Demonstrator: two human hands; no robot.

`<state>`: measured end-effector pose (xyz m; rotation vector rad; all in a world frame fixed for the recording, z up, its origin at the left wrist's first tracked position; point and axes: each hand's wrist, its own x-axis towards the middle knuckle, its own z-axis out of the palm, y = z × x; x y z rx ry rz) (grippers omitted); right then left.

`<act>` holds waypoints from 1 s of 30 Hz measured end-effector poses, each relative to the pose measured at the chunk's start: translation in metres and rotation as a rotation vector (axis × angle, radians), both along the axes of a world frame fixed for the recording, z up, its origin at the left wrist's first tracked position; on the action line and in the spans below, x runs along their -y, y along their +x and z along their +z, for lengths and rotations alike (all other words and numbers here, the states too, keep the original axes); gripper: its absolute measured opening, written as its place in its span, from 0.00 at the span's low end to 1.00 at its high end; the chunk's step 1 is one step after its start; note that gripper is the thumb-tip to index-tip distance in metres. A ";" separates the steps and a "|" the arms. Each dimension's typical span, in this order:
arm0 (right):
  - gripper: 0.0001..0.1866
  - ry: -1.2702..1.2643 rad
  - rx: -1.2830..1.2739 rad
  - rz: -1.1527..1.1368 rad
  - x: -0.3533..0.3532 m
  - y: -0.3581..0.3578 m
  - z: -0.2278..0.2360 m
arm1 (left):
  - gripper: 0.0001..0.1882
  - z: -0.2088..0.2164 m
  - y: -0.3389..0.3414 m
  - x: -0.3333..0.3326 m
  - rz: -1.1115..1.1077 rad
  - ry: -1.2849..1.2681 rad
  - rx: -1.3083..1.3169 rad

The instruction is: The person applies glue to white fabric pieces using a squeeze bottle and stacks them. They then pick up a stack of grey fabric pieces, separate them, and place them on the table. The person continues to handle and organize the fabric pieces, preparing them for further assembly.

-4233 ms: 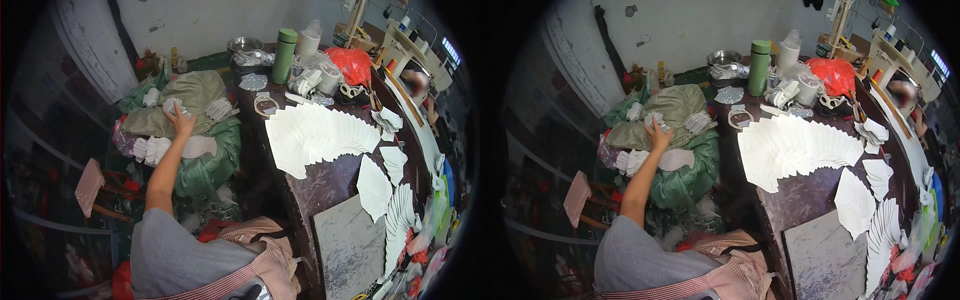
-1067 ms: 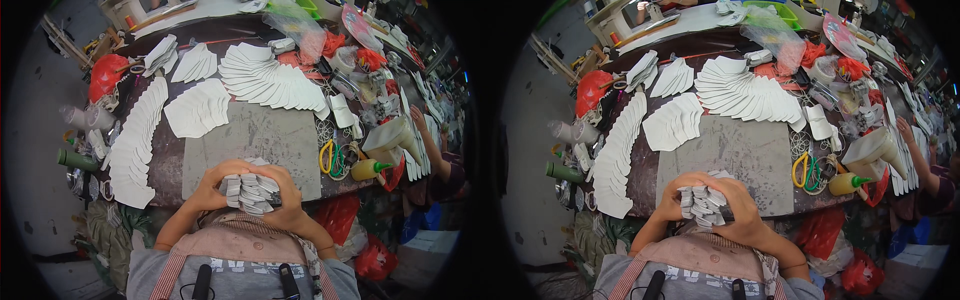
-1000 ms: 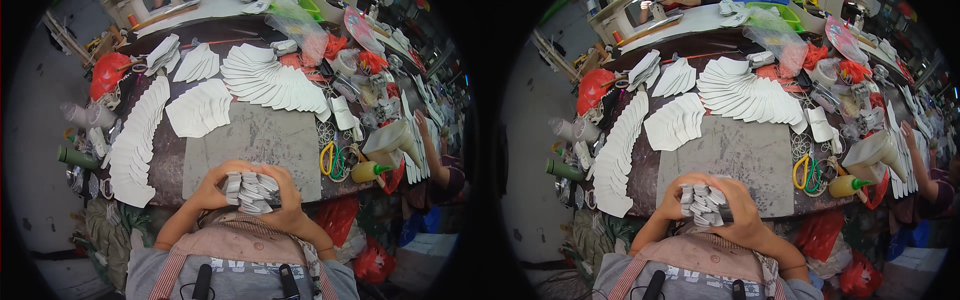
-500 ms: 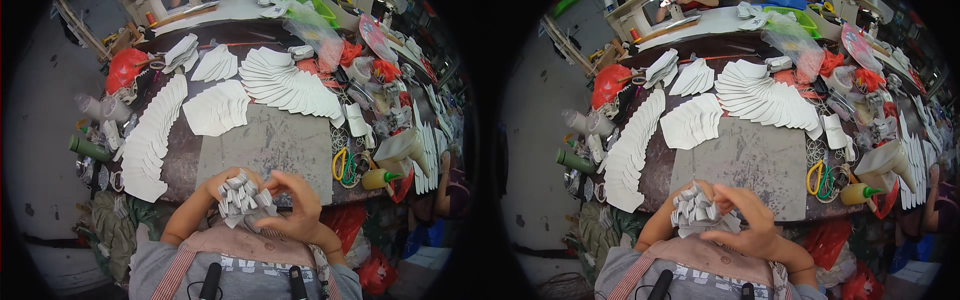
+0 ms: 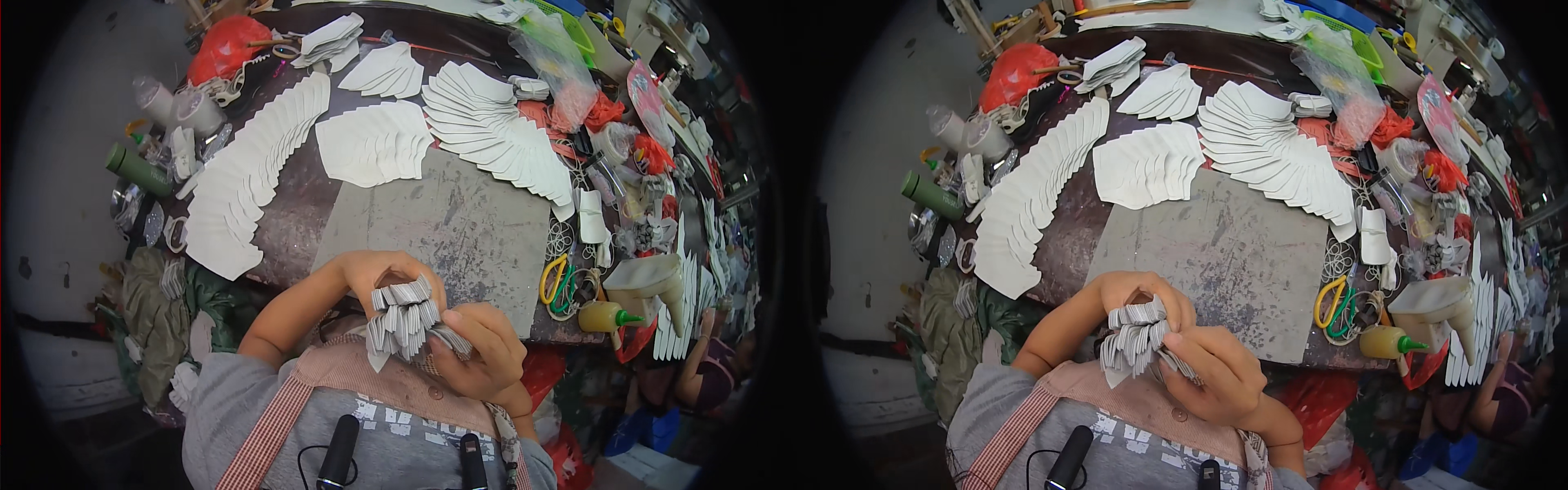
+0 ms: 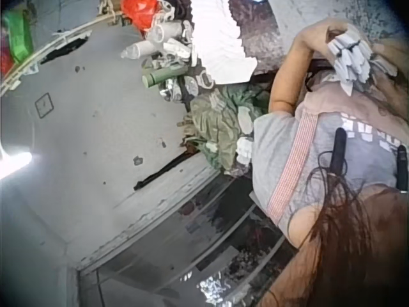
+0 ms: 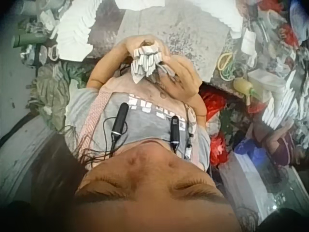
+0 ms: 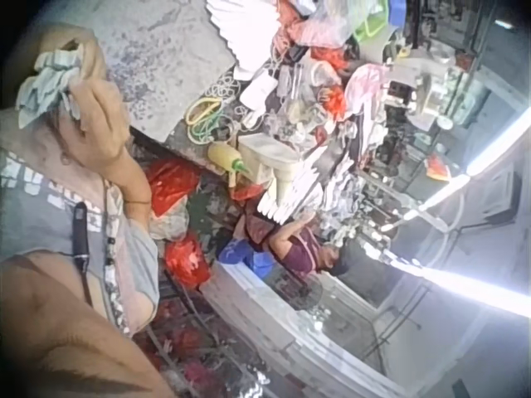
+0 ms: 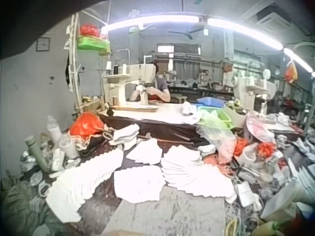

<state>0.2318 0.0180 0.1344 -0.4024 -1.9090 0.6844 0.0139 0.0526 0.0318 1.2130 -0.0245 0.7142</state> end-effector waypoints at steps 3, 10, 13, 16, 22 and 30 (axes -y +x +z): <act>0.24 -0.002 0.008 -0.010 -0.001 0.000 -0.002 | 0.31 0.006 0.002 0.003 0.037 -0.050 0.028; 0.30 -0.049 0.090 0.001 -0.002 0.003 0.001 | 0.35 0.000 0.001 0.007 0.063 -0.097 0.011; 0.35 -0.076 0.153 -0.026 0.005 0.002 0.004 | 0.36 -0.001 -0.001 0.007 0.046 -0.087 -0.018; 0.37 -0.057 0.173 -0.037 0.008 0.002 0.002 | 0.38 0.003 0.001 0.008 0.003 -0.084 -0.012; 0.38 -0.012 0.158 -0.018 0.007 0.006 0.000 | 0.39 0.001 0.000 0.009 -0.020 -0.095 -0.054; 0.34 0.023 0.166 0.006 0.006 0.007 0.004 | 0.40 0.005 0.004 0.008 -0.083 -0.138 -0.025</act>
